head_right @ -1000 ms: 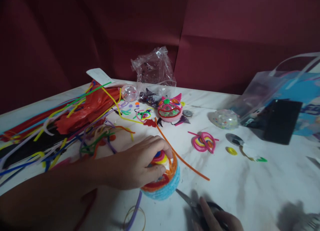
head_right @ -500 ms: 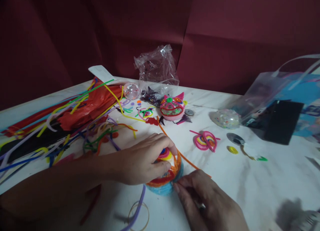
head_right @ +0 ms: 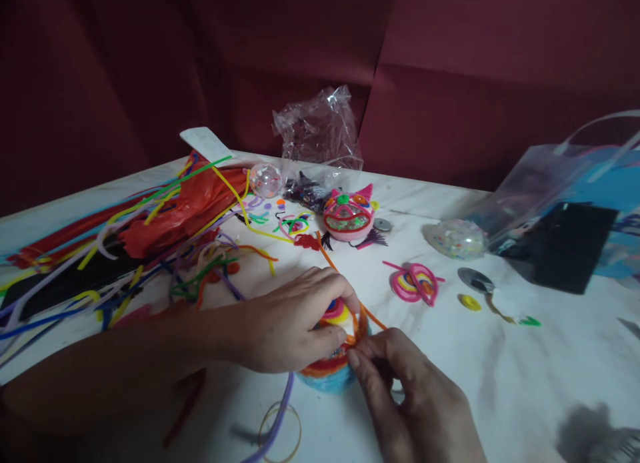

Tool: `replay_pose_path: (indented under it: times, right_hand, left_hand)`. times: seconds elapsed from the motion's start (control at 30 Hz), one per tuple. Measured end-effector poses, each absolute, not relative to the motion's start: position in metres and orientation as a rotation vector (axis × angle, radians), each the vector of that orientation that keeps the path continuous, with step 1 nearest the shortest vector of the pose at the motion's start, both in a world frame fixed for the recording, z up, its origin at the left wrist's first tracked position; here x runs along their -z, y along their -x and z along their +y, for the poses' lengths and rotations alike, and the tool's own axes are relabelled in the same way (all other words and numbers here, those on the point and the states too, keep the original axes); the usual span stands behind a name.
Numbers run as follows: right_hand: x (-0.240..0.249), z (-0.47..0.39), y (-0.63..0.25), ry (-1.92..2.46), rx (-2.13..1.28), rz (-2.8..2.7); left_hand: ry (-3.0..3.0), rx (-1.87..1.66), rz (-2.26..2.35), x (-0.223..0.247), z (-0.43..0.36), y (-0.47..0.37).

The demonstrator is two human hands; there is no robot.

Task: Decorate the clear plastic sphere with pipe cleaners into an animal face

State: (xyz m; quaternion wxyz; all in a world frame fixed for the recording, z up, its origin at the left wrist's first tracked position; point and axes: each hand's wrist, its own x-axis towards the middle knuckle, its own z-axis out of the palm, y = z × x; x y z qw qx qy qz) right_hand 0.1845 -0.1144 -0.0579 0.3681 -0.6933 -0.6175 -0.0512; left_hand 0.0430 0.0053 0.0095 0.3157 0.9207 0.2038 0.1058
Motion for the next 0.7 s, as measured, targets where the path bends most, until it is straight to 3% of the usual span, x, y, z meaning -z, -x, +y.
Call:
replay_pose_path:
  times: [0.7]
  right_hand:
    - [0.053, -0.105, -0.198, 1.596, -0.118, -1.619]
  left_hand:
    - [-2.442, -0.195, 0.505, -0.013, 0.008, -0.043]
